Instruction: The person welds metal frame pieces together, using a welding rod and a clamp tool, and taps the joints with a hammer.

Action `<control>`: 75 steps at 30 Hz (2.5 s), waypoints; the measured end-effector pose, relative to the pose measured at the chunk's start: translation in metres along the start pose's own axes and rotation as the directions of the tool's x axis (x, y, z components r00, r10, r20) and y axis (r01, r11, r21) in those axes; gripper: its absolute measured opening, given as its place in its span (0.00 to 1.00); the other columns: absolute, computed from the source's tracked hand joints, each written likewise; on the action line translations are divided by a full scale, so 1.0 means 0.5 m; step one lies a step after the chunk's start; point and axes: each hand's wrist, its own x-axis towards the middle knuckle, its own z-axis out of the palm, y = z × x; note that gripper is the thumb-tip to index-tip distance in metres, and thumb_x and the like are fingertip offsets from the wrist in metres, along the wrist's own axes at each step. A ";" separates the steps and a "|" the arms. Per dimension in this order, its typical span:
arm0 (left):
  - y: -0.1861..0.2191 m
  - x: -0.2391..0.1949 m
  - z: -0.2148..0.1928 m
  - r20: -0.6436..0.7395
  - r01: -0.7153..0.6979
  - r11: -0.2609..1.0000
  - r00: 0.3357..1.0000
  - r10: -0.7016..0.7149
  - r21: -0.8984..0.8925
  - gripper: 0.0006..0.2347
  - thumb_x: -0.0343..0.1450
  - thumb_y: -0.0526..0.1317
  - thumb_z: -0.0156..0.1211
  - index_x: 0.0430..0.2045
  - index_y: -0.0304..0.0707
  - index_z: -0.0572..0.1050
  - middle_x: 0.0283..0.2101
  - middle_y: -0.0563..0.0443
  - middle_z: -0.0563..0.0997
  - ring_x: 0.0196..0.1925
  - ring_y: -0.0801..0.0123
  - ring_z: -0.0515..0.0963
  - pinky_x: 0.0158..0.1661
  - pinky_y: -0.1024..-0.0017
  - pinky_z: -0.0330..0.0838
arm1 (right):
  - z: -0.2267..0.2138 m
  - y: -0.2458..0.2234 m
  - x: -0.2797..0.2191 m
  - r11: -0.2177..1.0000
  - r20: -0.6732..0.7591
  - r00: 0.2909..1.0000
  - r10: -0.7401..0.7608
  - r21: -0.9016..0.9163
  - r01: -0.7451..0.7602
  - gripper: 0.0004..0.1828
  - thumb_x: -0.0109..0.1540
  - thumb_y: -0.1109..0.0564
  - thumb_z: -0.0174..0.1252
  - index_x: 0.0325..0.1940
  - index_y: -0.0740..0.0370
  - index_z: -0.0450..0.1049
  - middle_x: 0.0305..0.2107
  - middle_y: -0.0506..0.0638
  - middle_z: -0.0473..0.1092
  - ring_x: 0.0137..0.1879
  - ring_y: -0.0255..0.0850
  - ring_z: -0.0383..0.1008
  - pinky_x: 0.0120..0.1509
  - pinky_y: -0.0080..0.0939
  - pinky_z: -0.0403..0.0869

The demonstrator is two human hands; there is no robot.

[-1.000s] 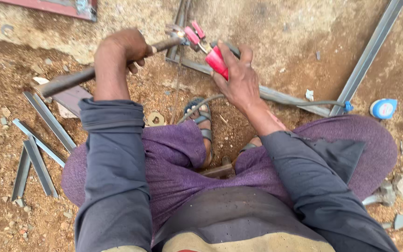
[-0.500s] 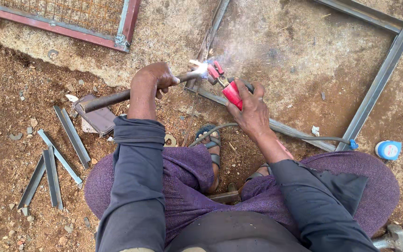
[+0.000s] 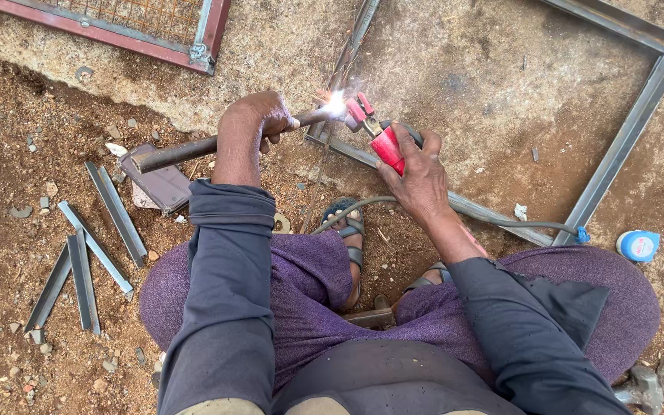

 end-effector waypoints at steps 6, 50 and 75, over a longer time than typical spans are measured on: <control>0.005 -0.018 -0.007 0.013 0.050 0.998 0.999 -0.050 -0.043 0.14 0.75 0.49 0.62 0.35 0.35 0.82 0.25 0.50 0.81 0.21 0.68 0.77 0.22 0.65 0.73 | 0.003 0.001 0.002 1.000 0.029 1.000 0.004 0.021 -0.005 0.43 0.60 0.48 0.69 0.76 0.49 0.57 0.61 0.65 0.53 0.56 0.59 0.75 0.61 0.52 0.79; -0.006 -0.006 0.003 0.006 0.012 0.998 1.000 -0.012 -0.057 0.14 0.75 0.50 0.61 0.33 0.37 0.82 0.24 0.50 0.81 0.19 0.69 0.75 0.21 0.66 0.70 | 0.024 0.014 -0.012 0.999 0.013 0.999 0.036 -0.016 -0.036 0.44 0.62 0.44 0.68 0.77 0.46 0.54 0.61 0.66 0.53 0.51 0.64 0.77 0.55 0.59 0.79; -0.001 -0.005 -0.002 0.012 -0.010 1.000 1.000 0.010 0.005 0.15 0.75 0.51 0.59 0.33 0.37 0.82 0.25 0.51 0.81 0.21 0.68 0.77 0.23 0.63 0.73 | 0.032 0.020 -0.014 0.999 0.009 1.000 0.007 0.038 -0.007 0.43 0.63 0.46 0.68 0.77 0.50 0.54 0.60 0.67 0.53 0.52 0.65 0.76 0.56 0.59 0.79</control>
